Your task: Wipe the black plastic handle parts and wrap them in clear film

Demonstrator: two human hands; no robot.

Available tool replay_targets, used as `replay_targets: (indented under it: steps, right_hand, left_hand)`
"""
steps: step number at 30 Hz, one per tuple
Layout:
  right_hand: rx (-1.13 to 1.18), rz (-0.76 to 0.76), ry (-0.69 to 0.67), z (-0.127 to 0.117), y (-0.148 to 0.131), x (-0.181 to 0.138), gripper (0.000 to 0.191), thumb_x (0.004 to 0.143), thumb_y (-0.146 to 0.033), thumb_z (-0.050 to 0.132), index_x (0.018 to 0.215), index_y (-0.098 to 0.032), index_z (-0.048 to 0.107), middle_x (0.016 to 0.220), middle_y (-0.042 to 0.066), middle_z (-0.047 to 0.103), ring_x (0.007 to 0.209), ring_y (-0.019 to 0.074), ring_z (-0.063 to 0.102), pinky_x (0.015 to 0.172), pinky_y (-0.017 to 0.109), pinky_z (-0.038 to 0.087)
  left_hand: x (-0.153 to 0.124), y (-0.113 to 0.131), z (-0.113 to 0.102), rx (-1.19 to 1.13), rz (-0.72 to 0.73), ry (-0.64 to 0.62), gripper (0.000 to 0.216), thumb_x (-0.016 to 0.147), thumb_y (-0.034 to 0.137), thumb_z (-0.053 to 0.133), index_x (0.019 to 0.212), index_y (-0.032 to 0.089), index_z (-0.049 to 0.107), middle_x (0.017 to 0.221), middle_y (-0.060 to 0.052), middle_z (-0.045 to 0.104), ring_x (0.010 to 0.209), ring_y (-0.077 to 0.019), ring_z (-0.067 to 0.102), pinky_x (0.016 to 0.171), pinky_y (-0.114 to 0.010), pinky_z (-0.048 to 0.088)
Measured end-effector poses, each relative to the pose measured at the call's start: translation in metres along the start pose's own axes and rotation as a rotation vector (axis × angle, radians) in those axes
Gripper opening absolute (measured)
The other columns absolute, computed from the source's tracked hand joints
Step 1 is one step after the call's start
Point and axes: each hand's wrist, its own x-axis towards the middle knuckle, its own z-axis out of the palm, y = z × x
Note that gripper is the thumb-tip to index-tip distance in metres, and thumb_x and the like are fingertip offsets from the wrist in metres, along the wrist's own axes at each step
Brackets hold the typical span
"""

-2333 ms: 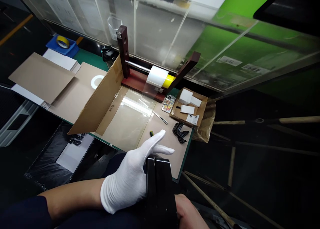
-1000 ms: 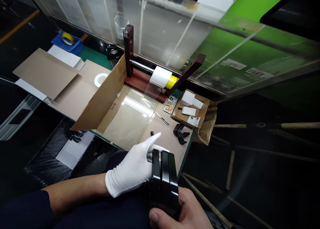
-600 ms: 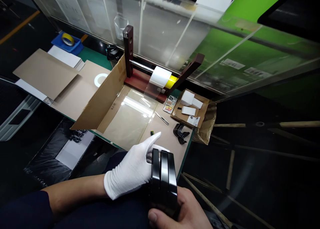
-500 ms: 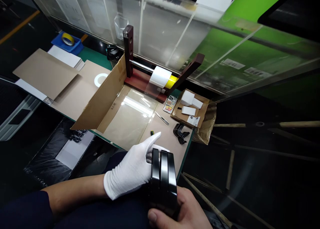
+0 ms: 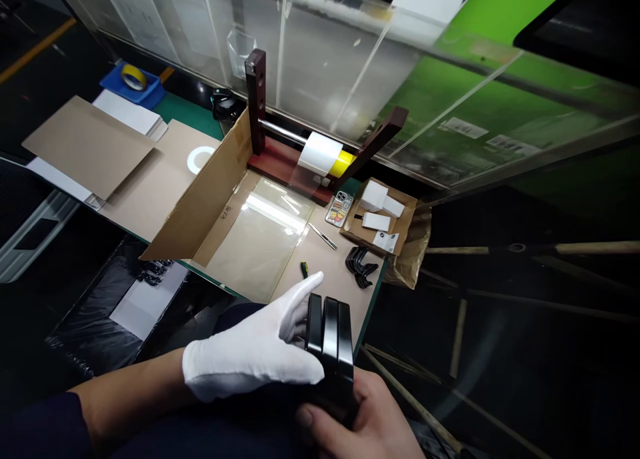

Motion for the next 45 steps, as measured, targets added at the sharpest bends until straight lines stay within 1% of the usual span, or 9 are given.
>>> replay_targets:
  steps: [5, 8, 19, 23, 27, 30, 33, 40, 45]
  right_hand:
    - [0.004, 0.005, 0.009, 0.004, 0.007, 0.005, 0.057, 0.068, -0.06, 0.084, 0.095, -0.014, 0.065, 0.065, -0.003, 0.056, 0.053, 0.01, 0.054, 0.052, 0.021, 0.048]
    - [0.012, 0.008, 0.006, 0.005, 0.009, 0.005, 0.057, 0.066, -0.062, 0.084, 0.09, -0.015, 0.062, 0.066, -0.003, 0.056, 0.056, 0.0106, 0.056, 0.052, 0.021, 0.048]
    - [0.018, 0.027, 0.041, 0.008, 0.009, 0.003, 0.067, 0.062, -0.07, 0.083, 0.091, -0.013, 0.062, 0.063, -0.003, 0.057, 0.058, 0.0101, 0.055, 0.052, 0.02, 0.048]
    - [0.013, 0.005, 0.01, 0.006, 0.011, 0.004, 0.059, 0.067, -0.063, 0.084, 0.093, -0.014, 0.065, 0.063, -0.002, 0.058, 0.057, 0.0116, 0.057, 0.052, 0.022, 0.05]
    - [0.009, -0.008, -0.013, 0.005, 0.011, 0.004, 0.055, 0.066, -0.055, 0.087, 0.097, -0.014, 0.068, 0.064, -0.002, 0.059, 0.055, 0.011, 0.055, 0.053, 0.022, 0.05]
    - [0.014, -0.007, -0.023, 0.004, 0.01, 0.004, 0.049, 0.065, -0.048, 0.089, 0.095, -0.014, 0.069, 0.065, -0.002, 0.06, 0.056, 0.0111, 0.055, 0.053, 0.021, 0.049]
    - [0.024, -0.005, -0.027, 0.003, 0.01, 0.002, 0.046, 0.065, -0.043, 0.089, 0.096, -0.014, 0.071, 0.067, -0.001, 0.061, 0.057, 0.012, 0.057, 0.053, 0.021, 0.049]
    - [0.092, -0.033, -0.011, 0.003, 0.013, 0.0, 0.05, 0.064, -0.036, 0.091, 0.105, -0.013, 0.072, 0.064, -0.002, 0.061, 0.057, 0.0111, 0.055, 0.053, 0.02, 0.048]
    - [0.061, -0.023, 0.01, 0.002, 0.01, -0.001, 0.047, 0.063, -0.033, 0.092, 0.102, -0.014, 0.073, 0.064, -0.003, 0.061, 0.055, 0.01, 0.054, 0.054, 0.019, 0.047]
  left_hand:
    - [0.008, -0.002, 0.003, 0.175, -0.043, 0.212, 0.081, 0.082, 0.022, 0.066, 0.156, 0.022, 0.034, 0.121, -0.008, 0.065, 0.111, -0.024, 0.059, 0.102, -0.041, 0.044]
    - [0.01, -0.002, 0.002, 0.304, -0.056, 0.299, 0.063, 0.089, 0.028, 0.06, 0.15, 0.021, 0.046, 0.119, -0.008, 0.066, 0.111, -0.0246, 0.058, 0.099, -0.04, 0.046]
    - [0.011, -0.005, 0.001, 0.351, -0.033, 0.344, 0.052, 0.095, 0.033, 0.055, 0.145, 0.018, 0.053, 0.132, -0.01, 0.065, 0.121, -0.0258, 0.058, 0.109, -0.041, 0.041]
    - [0.009, 0.0, 0.003, 0.302, -0.052, 0.314, 0.062, 0.088, 0.029, 0.06, 0.149, 0.019, 0.049, 0.124, -0.009, 0.067, 0.122, -0.0279, 0.057, 0.104, -0.042, 0.045]
    - [0.003, 0.004, 0.002, 0.233, -0.08, 0.169, 0.091, 0.076, 0.018, 0.07, 0.158, 0.021, 0.032, 0.123, -0.008, 0.066, 0.119, -0.0272, 0.058, 0.103, -0.041, 0.046]
    - [-0.004, 0.004, 0.001, 0.301, -0.133, 0.126, 0.109, 0.07, 0.009, 0.072, 0.162, 0.029, 0.018, 0.111, -0.005, 0.068, 0.096, -0.0219, 0.065, 0.081, -0.033, 0.053]
    - [-0.011, 0.005, 0.002, 0.354, -0.196, 0.093, 0.118, 0.068, 0.006, 0.073, 0.162, 0.036, 0.007, 0.096, -0.002, 0.069, 0.07, -0.0154, 0.062, 0.057, -0.024, 0.049]
    - [-0.013, 0.007, 0.006, 0.355, -0.201, 0.067, 0.119, 0.066, 0.003, 0.071, 0.16, 0.04, 0.009, 0.094, -0.001, 0.069, 0.061, -0.0107, 0.06, 0.049, -0.017, 0.048]
    - [-0.013, 0.006, 0.004, 0.406, -0.175, 0.08, 0.119, 0.066, 0.002, 0.071, 0.159, 0.047, 0.011, 0.109, -0.003, 0.07, 0.063, -0.0102, 0.062, 0.048, -0.015, 0.048]
